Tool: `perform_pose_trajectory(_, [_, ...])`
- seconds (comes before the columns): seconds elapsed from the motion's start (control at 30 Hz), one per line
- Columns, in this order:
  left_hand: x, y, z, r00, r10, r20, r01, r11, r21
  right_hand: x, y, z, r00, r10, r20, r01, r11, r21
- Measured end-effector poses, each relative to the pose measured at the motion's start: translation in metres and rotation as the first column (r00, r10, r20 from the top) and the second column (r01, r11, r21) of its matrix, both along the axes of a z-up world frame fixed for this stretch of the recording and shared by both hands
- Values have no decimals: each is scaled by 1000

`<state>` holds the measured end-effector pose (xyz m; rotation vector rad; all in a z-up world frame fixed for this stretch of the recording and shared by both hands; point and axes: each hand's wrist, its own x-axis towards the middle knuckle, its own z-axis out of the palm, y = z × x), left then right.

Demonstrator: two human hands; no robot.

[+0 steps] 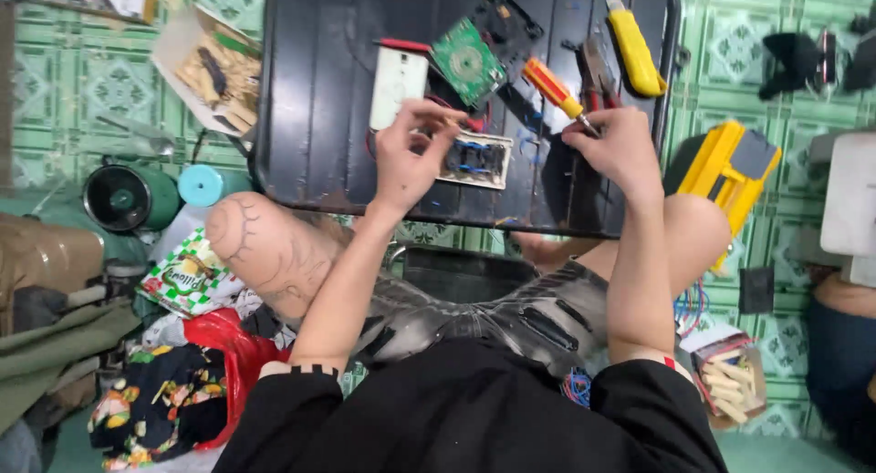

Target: The person sits on the floor and works on a small white electrical component, likely a switch or socket. They use a screwdriver to tighten screws on the component and manipulate blue wires with their hands. The workspace is a black plastic surface with various tools and electronic parts scattered around.

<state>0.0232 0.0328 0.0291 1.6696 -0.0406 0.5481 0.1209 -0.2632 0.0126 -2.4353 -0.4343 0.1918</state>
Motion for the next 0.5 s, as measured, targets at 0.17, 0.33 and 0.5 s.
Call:
perform_pose_trajectory(0.17, [11,2,-1,999,-27,28,28,999,-42,25,-1,-36,992,95,86,-93,995,-32])
perform_pose_trajectory(0.33, [20,3,-7,992,-123,3,120,957,-265,23,7,-30,992,74,106,-67,996,-66])
perform_pose_trajectory(0.5, [20,3,-12,971,-237,-33,189,844,-503,8,17,4,998,67,-6,-67,997,34])
